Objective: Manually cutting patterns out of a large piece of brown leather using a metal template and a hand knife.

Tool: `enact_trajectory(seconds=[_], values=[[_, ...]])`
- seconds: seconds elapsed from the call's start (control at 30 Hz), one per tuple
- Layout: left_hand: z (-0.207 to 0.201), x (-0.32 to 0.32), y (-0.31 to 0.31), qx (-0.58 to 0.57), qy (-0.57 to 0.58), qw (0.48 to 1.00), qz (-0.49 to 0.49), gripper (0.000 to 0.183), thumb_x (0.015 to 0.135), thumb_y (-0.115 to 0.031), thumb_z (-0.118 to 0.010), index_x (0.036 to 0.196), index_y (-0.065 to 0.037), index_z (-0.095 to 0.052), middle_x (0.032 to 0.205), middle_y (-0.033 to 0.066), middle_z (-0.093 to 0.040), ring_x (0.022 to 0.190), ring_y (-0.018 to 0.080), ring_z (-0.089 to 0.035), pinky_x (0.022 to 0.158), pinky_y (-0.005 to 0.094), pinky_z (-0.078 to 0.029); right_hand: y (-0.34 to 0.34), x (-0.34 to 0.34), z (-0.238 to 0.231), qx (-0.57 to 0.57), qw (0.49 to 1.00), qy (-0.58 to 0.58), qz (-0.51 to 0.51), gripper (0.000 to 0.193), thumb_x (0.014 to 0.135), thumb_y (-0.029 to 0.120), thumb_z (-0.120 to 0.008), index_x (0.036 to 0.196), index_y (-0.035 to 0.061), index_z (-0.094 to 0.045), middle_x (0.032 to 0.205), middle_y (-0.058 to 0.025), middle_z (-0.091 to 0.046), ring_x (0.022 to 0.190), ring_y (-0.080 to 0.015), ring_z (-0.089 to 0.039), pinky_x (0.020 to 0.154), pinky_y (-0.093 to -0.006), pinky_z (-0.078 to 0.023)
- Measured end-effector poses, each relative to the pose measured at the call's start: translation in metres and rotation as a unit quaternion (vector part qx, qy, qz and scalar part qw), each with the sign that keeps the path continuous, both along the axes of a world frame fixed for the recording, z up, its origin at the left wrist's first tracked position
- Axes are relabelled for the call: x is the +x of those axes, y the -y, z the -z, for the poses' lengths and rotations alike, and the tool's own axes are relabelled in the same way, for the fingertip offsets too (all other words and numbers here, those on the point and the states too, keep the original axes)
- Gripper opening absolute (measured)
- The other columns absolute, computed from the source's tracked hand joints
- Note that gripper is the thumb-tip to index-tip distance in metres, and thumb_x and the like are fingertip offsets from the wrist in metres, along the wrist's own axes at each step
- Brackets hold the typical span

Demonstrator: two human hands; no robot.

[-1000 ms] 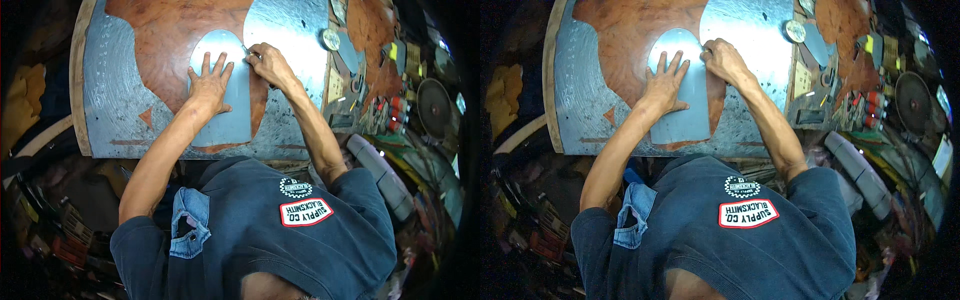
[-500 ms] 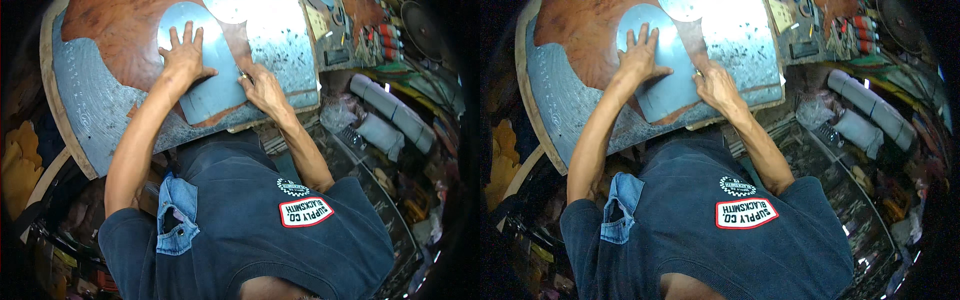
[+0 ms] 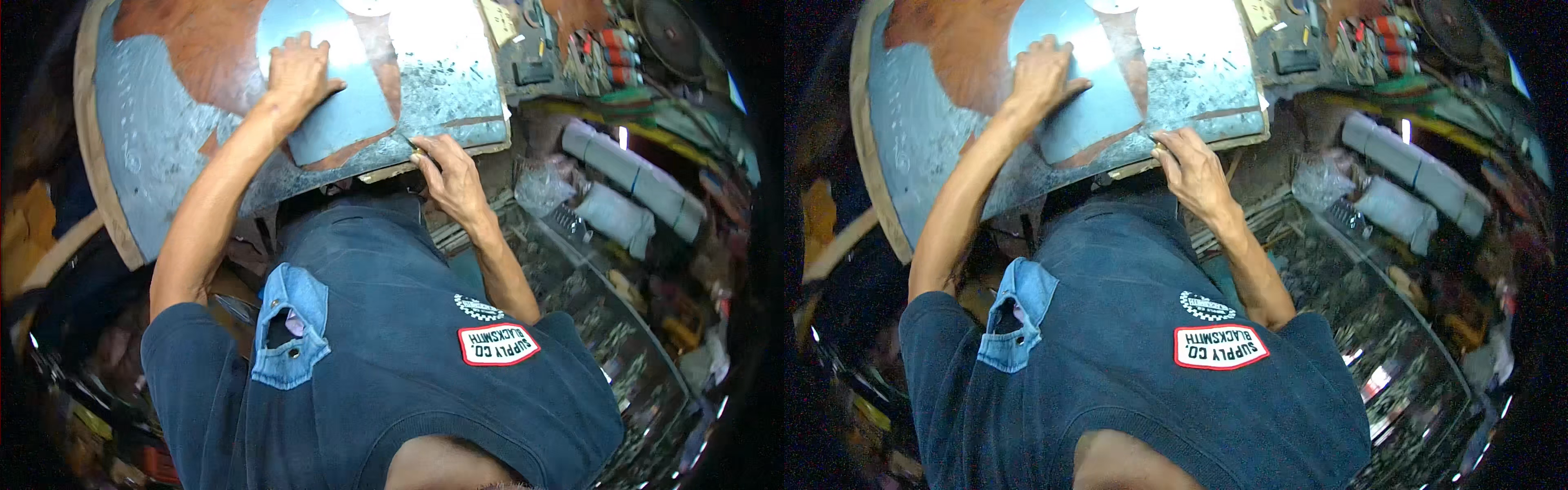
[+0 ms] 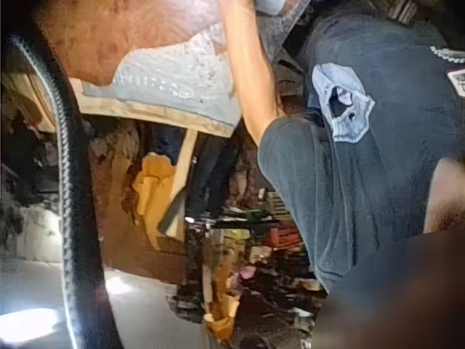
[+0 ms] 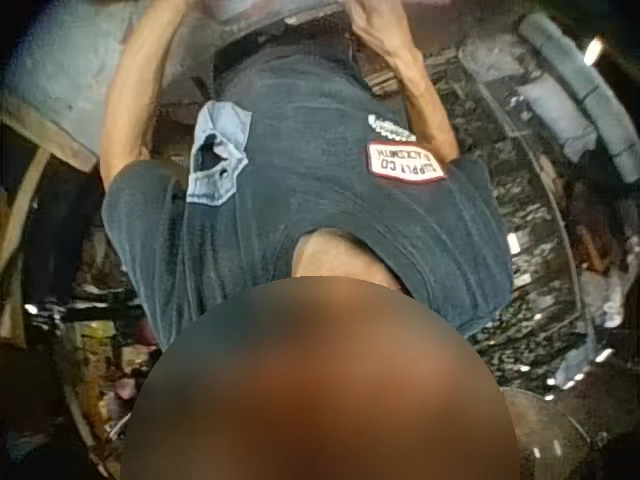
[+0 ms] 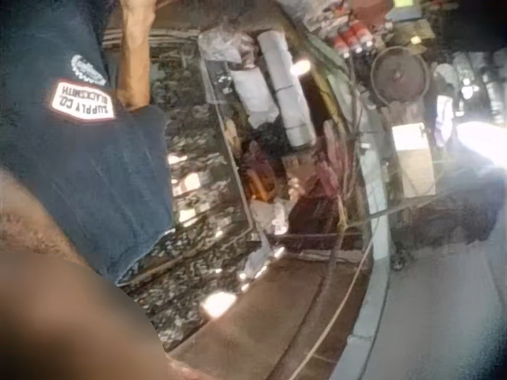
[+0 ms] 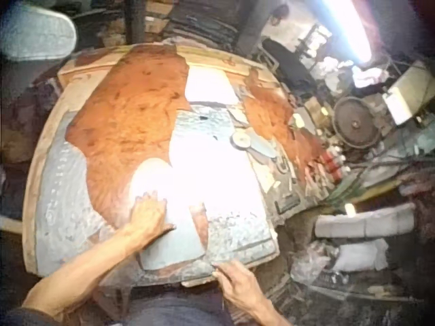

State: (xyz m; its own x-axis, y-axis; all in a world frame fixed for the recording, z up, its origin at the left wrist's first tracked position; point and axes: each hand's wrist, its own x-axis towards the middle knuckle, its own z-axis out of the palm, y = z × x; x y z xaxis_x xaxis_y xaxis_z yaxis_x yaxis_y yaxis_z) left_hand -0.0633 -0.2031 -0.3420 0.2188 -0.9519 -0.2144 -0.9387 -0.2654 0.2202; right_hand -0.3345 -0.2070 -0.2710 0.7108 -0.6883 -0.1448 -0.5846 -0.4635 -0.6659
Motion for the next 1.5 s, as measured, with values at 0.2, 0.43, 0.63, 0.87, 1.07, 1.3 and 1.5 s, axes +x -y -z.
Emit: enact_trajectory(seconds=[0.2,0.43,0.63,0.87,1.07,1.3,1.5], values=[[0.000,-0.006,-0.025,-0.024,-0.004,0.996,0.089,0.043,0.065,-0.030,-0.080,0.100,-0.007,-0.069,0.112,0.0136,-0.061,0.101,0.0287,-0.061,0.086,0.0406,-0.051,0.010,0.062,0.021,0.031,0.956,-0.003,-0.290,0.021,0.088,0.013,-0.060,0.107,0.0051,-0.064,0.094,-0.0148,-0.062,0.083,-0.0368,-0.063,0.072,-0.0439,-0.052],[0.004,-0.002,-0.053,0.002,0.049,0.989,0.138,0.083,0.062,-0.027,-0.085,0.135,-0.017,-0.047,0.143,0.0168,-0.039,0.121,0.0354,-0.053,0.090,0.0454,-0.052,0.004,0.104,0.059,-0.028,0.893,0.029,-0.449,0.026,0.084,0.009,-0.063,0.110,0.0068,-0.064,0.097,-0.0159,-0.063,0.086,-0.0391,-0.063,0.074,-0.0445,-0.052],[0.046,-0.004,-0.047,-0.053,0.101,0.987,0.111,0.036,0.081,-0.031,-0.062,0.113,-0.013,-0.058,0.135,0.0131,-0.051,0.107,0.0342,-0.055,0.091,0.0527,-0.042,0.004,0.105,0.071,-0.043,0.886,0.047,-0.459,0.029,0.083,0.008,-0.061,0.111,0.0075,-0.065,0.099,-0.0161,-0.063,0.087,-0.0382,-0.063,0.076,-0.0431,-0.052],[0.090,-0.002,-0.038,-0.062,0.138,0.986,0.067,0.035,0.082,-0.030,-0.058,0.113,-0.014,-0.058,0.135,0.0115,-0.052,0.108,0.0328,-0.055,0.091,0.0514,-0.042,0.002,0.103,0.085,-0.090,0.887,0.019,-0.452,0.031,0.082,0.009,-0.060,0.113,0.0084,-0.064,0.106,-0.0160,-0.062,0.092,-0.0383,-0.062,0.078,-0.0446,-0.052],[0.060,-0.011,-0.050,-0.110,0.120,0.984,0.079,0.038,0.080,-0.033,-0.058,0.113,-0.013,-0.058,0.136,0.0122,-0.051,0.110,0.0322,-0.054,0.092,0.0504,-0.041,0.008,0.095,0.073,-0.113,0.886,-0.015,-0.450,0.031,0.081,0.010,-0.061,0.112,0.0100,-0.064,0.104,-0.0141,-0.062,0.091,-0.0375,-0.063,0.076,-0.0456,-0.052],[0.022,-0.017,-0.055,-0.021,0.080,0.993,0.086,0.049,0.077,-0.035,-0.063,0.120,-0.013,-0.056,0.137,0.0149,-0.049,0.113,0.0344,-0.054,0.092,0.0485,-0.044,0.030,0.090,0.066,-0.106,0.869,-0.029,-0.483,0.029,0.080,0.009,-0.061,0.109,0.0121,-0.066,0.100,-0.0125,-0.063,0.087,-0.0363,-0.064,0.075,-0.0444,-0.052],[0.002,-0.020,-0.057,0.020,0.112,0.989,0.091,0.060,0.071,-0.025,-0.071,0.126,-0.011,-0.052,0.139,0.0155,-0.047,0.118,0.0351,-0.052,0.093,0.0490,-0.045,0.061,0.070,0.055,-0.083,0.879,-0.031,-0.468,0.025,0.079,0.008,-0.060,0.103,0.0101,-0.067,0.099,-0.0137,-0.065,0.088,-0.0367,-0.064,0.075,-0.0446,-0.053]])
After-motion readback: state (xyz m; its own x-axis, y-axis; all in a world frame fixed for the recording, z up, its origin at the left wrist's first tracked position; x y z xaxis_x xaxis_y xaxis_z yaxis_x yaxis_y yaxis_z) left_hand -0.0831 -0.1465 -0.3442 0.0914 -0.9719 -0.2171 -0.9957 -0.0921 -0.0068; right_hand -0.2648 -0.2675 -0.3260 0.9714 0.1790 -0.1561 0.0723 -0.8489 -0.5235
